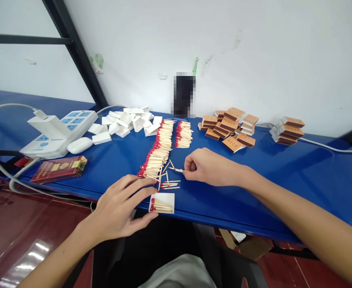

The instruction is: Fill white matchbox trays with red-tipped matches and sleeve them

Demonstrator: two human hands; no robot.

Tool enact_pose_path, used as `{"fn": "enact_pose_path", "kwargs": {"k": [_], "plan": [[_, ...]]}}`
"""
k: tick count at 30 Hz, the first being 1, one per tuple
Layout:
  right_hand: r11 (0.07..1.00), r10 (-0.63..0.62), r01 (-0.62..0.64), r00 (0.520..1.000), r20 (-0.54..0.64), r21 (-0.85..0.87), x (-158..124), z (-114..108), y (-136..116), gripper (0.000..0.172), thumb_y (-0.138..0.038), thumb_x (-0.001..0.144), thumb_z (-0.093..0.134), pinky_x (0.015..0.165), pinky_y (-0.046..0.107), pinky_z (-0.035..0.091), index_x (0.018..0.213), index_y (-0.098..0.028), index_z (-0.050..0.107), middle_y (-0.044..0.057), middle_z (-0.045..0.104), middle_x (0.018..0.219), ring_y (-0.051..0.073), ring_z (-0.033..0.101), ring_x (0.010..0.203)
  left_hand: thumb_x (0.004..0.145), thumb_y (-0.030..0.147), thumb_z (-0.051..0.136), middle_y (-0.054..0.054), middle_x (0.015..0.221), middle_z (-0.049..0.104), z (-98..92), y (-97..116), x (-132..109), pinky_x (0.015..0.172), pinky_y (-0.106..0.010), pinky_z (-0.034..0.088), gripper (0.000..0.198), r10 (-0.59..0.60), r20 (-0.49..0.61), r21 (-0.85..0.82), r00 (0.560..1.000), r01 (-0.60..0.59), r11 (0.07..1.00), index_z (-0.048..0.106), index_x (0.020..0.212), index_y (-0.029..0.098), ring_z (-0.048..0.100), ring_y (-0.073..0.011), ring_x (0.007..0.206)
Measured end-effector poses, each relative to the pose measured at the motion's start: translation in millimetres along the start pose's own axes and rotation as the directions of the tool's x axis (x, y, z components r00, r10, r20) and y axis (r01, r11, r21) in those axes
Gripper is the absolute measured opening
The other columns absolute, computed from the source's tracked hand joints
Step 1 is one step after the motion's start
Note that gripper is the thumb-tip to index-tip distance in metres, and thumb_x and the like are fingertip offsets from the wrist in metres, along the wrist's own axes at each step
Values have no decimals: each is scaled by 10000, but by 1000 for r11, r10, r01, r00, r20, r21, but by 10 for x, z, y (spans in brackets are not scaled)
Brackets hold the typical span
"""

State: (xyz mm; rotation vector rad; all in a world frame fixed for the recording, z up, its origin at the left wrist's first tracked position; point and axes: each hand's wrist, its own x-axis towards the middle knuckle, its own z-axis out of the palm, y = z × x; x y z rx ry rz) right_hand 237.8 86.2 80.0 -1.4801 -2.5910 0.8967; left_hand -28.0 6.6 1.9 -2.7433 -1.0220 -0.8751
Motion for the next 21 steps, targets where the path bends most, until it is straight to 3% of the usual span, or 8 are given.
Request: {"fn": "enact_pose_path", "kwargs": {"k": [6,11,18,21], "plan": [[1000,16,-15,1000,-19,24,-55,-12,47,204,-371,816,603,528,240,392,723,-196,648,-22,620,626,117,522,561,893,403,642,-69,1342,630,-13,4,-10,879,-462,503,339,15,-10,33,1000,-15,999,633,1150,183,544,-302,1064],[1000,-12,10,996,90,18,-114,-38,79,189,-342,826,594,541,229,394,714,-200,647,-25,629,644,115,525,578,878,385,670,-139,1250,628,-20,42,21,828,-442,483,317,21,-48,-6,999,-22,1000,638,1101,161,553,-295,1020],[999,30,-38,971,238,28,-206,-98,162,144,-297,824,579,522,220,394,737,-201,641,-28,623,611,121,527,553,894,478,630,-112,1004,635,114,318,195,700,-392,423,341,30,-105,33,994,-26,999,650,1021,162,538,-252,834],[999,42,-38,972,230,-19,-241,-146,193,144,-297,826,582,521,222,389,730,-203,633,-31,617,622,119,515,556,903,479,612,-108,990,619,184,429,364,728,-408,428,344,4,-43,65,999,-1,998,658,1019,158,530,-265,856]]}}
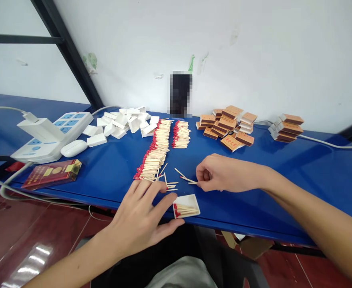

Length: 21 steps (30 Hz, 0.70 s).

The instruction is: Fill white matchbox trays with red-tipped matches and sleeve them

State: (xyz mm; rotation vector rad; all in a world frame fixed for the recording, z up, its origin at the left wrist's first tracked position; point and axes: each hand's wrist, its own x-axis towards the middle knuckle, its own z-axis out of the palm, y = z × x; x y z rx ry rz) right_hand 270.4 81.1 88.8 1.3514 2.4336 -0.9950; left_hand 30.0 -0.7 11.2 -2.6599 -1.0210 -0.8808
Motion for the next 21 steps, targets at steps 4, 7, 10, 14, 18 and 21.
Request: {"fn": "enact_pose_path", "kwargs": {"k": [4,7,10,14,18,21], "plan": [[999,-6,1,995,-102,-50,-42,-35,56,170,-319,836,597,530,230,378,712,-205,615,-33,601,637,114,490,567,899,548,603,-124,1030,614,-33,-44,141,767,-431,453,489,-38,73,16,997,37,999,631,1175,145,542,-287,906],[997,-54,44,979,-198,-56,-11,8,109,222,-380,869,587,533,246,370,730,-208,618,-29,588,623,117,482,552,919,503,592,-116,1004,628,-170,-234,68,746,-423,462,445,-59,-1,-24,998,59,998,627,1180,144,551,-269,869],[984,-166,144,953,-252,-101,73,79,138,284,-445,900,563,566,262,373,760,-206,629,-11,596,659,124,491,574,933,340,607,-92,949,642,-296,-412,-95,766,-403,487,241,-192,-67,-22,979,191,981,654,1068,146,568,-235,841],[965,-239,189,919,-315,-182,182,103,97,363,-548,901,563,626,283,384,895,-199,662,26,627,783,153,535,671,920,427,630,-115,1047,643,-293,-440,-206,819,-430,525,364,-276,-20,13,961,276,961,637,1142,138,601,-262,921],[959,-256,200,915,-311,-202,238,89,15,416,-567,924,531,686,311,408,986,-180,667,54,637,841,182,555,736,893,525,637,-119,1017,630,-183,-347,-149,790,-438,548,462,-305,-19,34,952,306,952,639,1136,132,612,-271,902],[943,-320,267,895,-310,-200,269,102,-28,387,-496,965,500,767,333,440,1137,-178,638,72,642,960,199,579,842,879,511,656,-106,963,621,-120,-309,-106,751,-432,554,441,-324,-23,48,946,325,945,647,1117,140,607,-267,868]]}}
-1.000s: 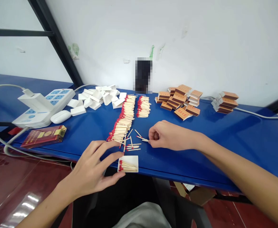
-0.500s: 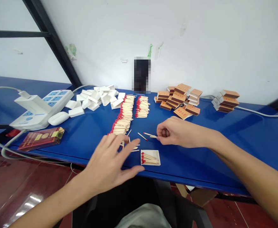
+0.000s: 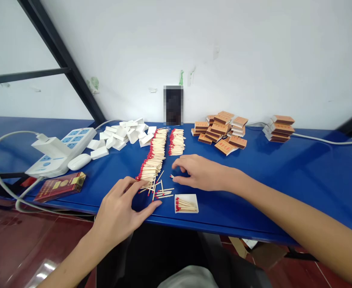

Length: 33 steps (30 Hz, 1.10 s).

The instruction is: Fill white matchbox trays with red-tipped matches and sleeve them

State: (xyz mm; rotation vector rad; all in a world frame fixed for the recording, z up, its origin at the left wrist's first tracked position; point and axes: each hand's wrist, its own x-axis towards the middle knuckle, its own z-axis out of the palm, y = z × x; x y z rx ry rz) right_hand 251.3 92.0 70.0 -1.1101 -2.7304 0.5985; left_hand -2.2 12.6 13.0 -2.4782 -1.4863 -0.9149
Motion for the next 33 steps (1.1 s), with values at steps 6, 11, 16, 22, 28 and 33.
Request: {"fn": "enact_pose_path", "kwargs": {"k": [6,11,16,22,28,33], "plan": [[979,-203,204,978,42,-4,108,55,-76,361,-347,1005,458,848,360,463,1317,-221,590,102,593,1123,219,578,997,935,376,617,-97,975,640,16,18,-29,773,-438,562,272,-6,54,-104,999,11,994,662,1091,158,620,-261,894],[979,-204,204,977,55,10,182,93,-86,420,-455,926,604,844,367,470,1251,-191,639,105,590,1118,233,586,982,945,286,620,-71,963,664,-77,-4,-3,773,-400,582,193,-6,138,-222,990,37,974,678,1091,174,662,-237,885],[985,-168,165,984,60,60,124,53,-30,324,-407,971,539,844,353,456,1188,-194,652,86,582,1061,207,582,944,969,206,577,-51,976,698,-95,-48,138,801,-336,596,155,87,263,-338,961,7,941,701,1059,184,699,-190,872],[988,-81,80,997,3,132,-88,14,70,326,-428,988,500,847,347,443,1187,-204,629,74,592,1069,197,573,946,995,203,514,-69,919,681,50,44,309,762,-359,606,201,240,331,-222,912,-172,960,691,1074,149,695,-207,827],[990,22,-15,999,-47,141,-321,-64,143,377,-460,998,455,792,332,442,1261,-213,568,70,595,1043,192,561,905,959,158,549,-73,806,636,232,255,590,689,-380,560,151,373,348,-15,860,-393,920,672,876,134,643,-235,751],[999,45,-44,997,-66,18,-510,-11,35,550,-678,765,678,723,337,429,1022,-202,582,61,626,951,211,561,816,918,149,597,-77,787,652,411,296,1038,771,-395,520,113,459,381,-24,802,-488,873,684,847,141,640,-254,825]]}}
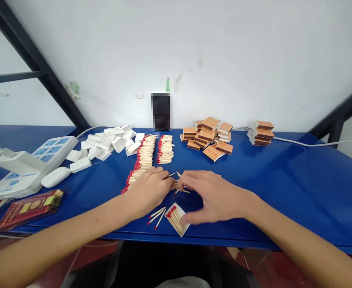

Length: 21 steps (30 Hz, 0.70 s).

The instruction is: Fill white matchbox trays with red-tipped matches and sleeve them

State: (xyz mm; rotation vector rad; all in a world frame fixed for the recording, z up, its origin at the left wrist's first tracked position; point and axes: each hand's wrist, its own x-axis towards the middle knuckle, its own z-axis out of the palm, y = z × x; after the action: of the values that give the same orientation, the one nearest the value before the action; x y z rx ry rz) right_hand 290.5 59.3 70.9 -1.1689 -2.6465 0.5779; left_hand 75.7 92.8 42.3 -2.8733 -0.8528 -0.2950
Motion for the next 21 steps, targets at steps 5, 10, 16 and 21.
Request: {"fn": "enact_pose_path", "kwargs": {"k": [5,10,16,21], "plan": [[993,-88,89,996,22,-83,-64,193,-152,516,-589,745,711,818,399,441,1047,-187,591,91,655,953,254,592,850,959,222,580,-73,885,657,-196,-337,105,788,-357,502,156,26,-3,-141,1000,-26,990,703,1005,138,636,-224,861],[992,-113,114,993,37,-45,-76,232,-135,373,-279,774,616,845,377,458,1137,-194,593,84,669,1009,236,606,898,1020,251,476,-53,900,636,-460,-643,-371,738,-314,467,233,-13,-150,-245,989,-25,969,680,1104,176,585,-185,842],[967,-205,187,974,-91,-174,-62,107,63,536,-337,827,568,858,420,453,1327,-148,522,150,674,1112,277,627,957,951,199,573,-39,851,633,-419,-526,-776,691,-347,378,119,89,-250,-180,964,-136,974,691,934,194,507,-186,758],[939,10,-73,982,-187,-336,34,-4,222,265,-245,959,445,835,419,382,1141,-163,619,41,653,765,186,578,679,941,345,583,-35,747,618,-230,-178,-772,706,-379,369,223,190,-341,-119,921,-243,963,679,850,165,502,-212,730]]}}
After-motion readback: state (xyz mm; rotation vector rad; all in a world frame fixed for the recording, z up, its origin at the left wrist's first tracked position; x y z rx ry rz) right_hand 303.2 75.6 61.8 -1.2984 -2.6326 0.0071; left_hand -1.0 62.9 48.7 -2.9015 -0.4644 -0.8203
